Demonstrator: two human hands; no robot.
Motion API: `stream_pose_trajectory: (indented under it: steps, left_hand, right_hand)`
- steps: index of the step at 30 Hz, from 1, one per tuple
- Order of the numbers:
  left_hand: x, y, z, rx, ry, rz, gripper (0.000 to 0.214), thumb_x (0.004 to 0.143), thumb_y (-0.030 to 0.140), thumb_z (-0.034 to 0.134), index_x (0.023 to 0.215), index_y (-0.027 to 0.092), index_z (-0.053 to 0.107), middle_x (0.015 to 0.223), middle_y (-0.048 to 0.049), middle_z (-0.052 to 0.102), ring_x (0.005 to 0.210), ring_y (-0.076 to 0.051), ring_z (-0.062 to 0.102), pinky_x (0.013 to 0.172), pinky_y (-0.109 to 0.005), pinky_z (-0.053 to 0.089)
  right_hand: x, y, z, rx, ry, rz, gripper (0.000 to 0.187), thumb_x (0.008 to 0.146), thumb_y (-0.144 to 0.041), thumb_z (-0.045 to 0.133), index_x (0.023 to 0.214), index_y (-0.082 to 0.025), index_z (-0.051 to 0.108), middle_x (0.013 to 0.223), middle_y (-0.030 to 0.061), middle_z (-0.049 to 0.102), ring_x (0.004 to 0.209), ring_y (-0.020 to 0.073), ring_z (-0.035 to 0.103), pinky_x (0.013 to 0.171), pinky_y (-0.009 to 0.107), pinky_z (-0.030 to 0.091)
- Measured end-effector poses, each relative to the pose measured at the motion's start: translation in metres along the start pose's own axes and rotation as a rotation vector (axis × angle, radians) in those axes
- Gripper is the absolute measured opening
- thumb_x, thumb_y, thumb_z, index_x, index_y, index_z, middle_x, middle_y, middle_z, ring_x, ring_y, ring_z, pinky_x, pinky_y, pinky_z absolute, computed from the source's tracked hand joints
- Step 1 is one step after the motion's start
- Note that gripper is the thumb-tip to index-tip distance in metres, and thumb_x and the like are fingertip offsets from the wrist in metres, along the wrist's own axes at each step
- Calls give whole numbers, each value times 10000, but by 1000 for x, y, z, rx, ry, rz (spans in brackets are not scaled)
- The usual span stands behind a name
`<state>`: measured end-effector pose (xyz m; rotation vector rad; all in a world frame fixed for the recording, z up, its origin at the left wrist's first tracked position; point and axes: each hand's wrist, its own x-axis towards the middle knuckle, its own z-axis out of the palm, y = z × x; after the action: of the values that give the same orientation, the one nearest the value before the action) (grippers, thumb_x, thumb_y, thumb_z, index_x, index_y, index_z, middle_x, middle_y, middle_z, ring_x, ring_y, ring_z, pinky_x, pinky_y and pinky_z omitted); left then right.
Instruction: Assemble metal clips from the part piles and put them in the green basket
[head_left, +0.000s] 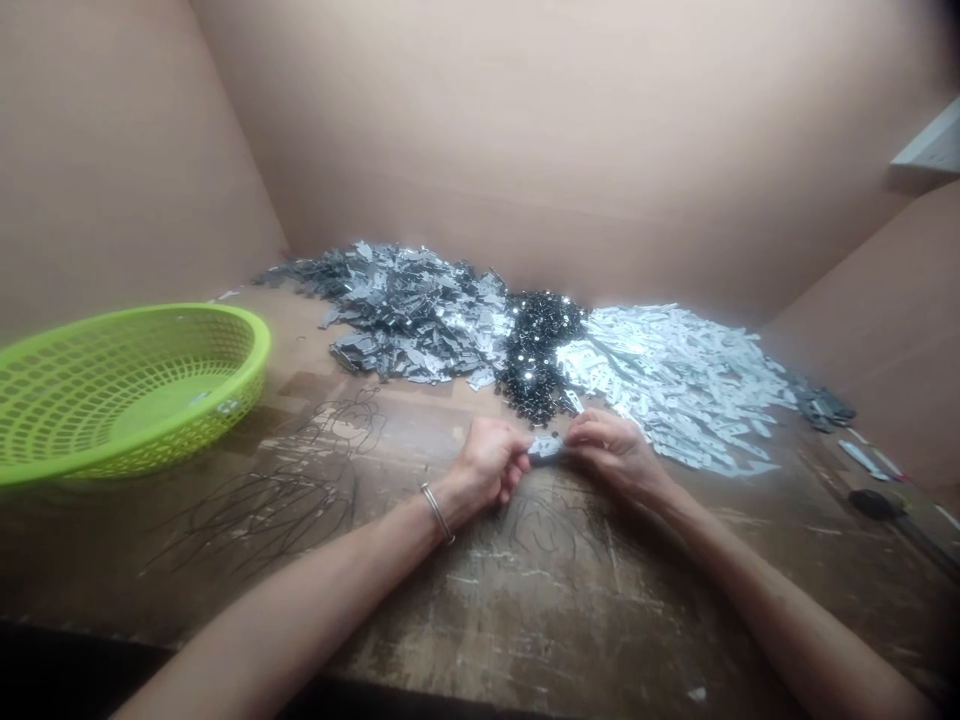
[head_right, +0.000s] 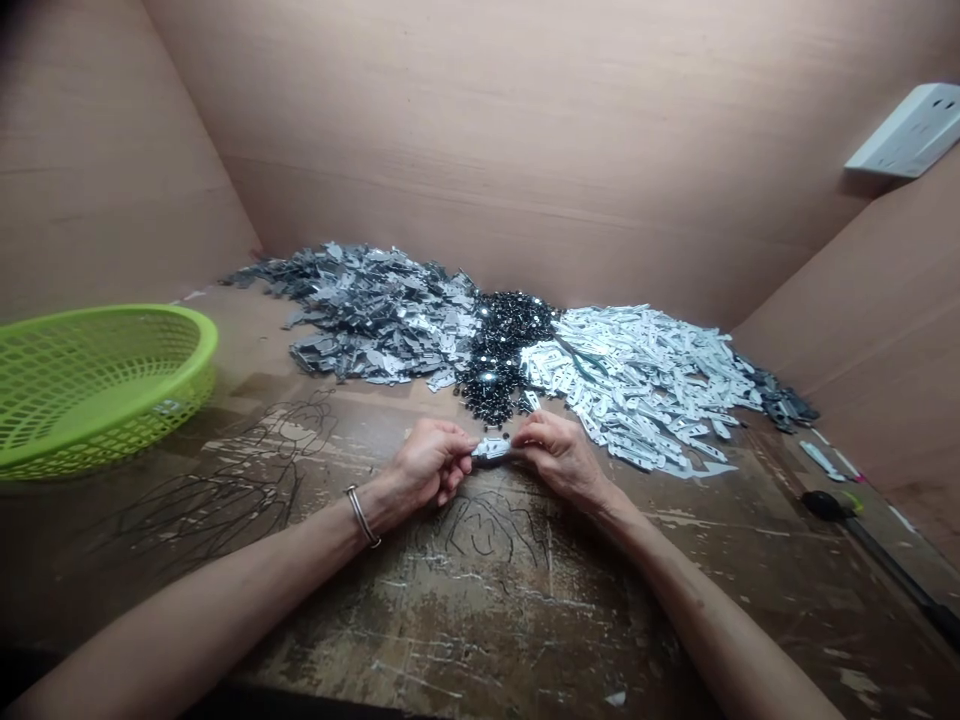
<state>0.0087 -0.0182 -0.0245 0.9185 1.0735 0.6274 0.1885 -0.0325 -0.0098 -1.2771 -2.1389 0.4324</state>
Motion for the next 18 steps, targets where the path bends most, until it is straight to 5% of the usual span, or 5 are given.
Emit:
stream_pose_trajectory:
  steps: [18]
  left_hand:
    - [0,0,-1,-8,-12,18,168,630,256,535,574,118,458,431,25,473,267,-60,385,229,-177,253]
  right_hand:
    - [2,0,-8,38,16,92,105,710,-235,532,699,-175,617,716,37,573,648,137,511,567,270,426]
